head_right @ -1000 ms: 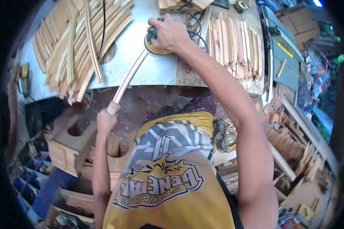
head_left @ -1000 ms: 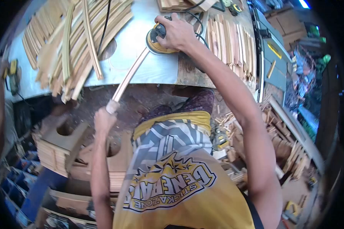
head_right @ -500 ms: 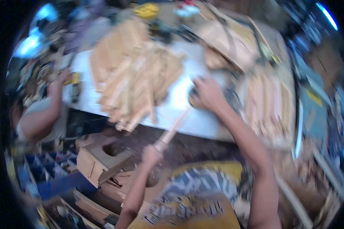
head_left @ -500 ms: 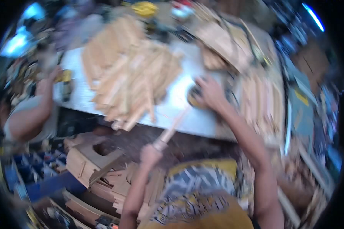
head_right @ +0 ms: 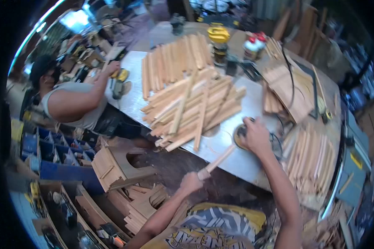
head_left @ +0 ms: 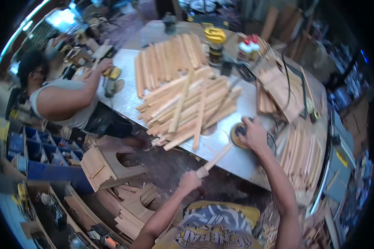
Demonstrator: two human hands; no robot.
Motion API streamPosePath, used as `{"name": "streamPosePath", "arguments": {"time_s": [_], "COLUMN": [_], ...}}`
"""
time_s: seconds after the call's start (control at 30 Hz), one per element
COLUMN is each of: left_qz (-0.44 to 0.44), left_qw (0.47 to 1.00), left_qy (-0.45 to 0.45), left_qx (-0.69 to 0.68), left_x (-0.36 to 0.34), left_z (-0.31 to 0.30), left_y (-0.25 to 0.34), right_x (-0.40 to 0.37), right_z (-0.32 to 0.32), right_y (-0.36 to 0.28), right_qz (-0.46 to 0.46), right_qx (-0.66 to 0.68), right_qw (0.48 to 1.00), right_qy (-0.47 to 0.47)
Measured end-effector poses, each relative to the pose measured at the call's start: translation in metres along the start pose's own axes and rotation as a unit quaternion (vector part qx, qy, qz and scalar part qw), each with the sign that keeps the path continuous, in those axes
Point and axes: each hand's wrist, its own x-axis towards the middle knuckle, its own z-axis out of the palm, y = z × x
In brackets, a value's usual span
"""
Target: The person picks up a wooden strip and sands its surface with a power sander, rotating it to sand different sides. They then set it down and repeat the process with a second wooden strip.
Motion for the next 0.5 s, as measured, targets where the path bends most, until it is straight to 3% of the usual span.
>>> {"name": "streamPosePath", "arguments": {"time_s": [0.03,0.1,0.17,0.23,0.3,0.37,0.5], "left_qz": [0.006,0.040,0.049,0.037,0.057,0.061,0.065], "left_qw": [1.000,0.999,0.997,0.998,0.998,0.997,0.995], "left_qy": [0.024,0.029,0.057,0.042,0.026,0.053,0.070], "left_qx": [0.001,-0.006,0.000,-0.003,0.009,0.010,-0.005], "left_x": [-0.001,-0.003,0.008,0.003,-0.002,-0.009,-0.018], "left_z": [0.006,0.002,0.014,0.012,0.019,0.027,0.023], "left_y": [0.000,0.008,0.003,0.008,0.010,-0.006,-0.031], "right_x": [-0.005,-0.016,-0.026,-0.021,-0.009,0.007,0.032], "right_z": [0.009,-0.005,0.006,-0.004,0.001,-0.014,-0.023], "right_y": [0.001,-0.023,-0.032,-0.034,-0.020,-0.011,0.017], "right_qz": [-0.036,-0.043,-0.070,-0.038,-0.018,0.016,0.058], "right_qx": [0.009,-0.007,-0.016,-0.018,-0.034,-0.030,-0.061], "right_qw": [0.999,0.998,0.997,0.997,0.999,0.996,0.995], "right_qy": [0.018,-0.051,-0.022,-0.065,-0.038,-0.086,-0.047]}}
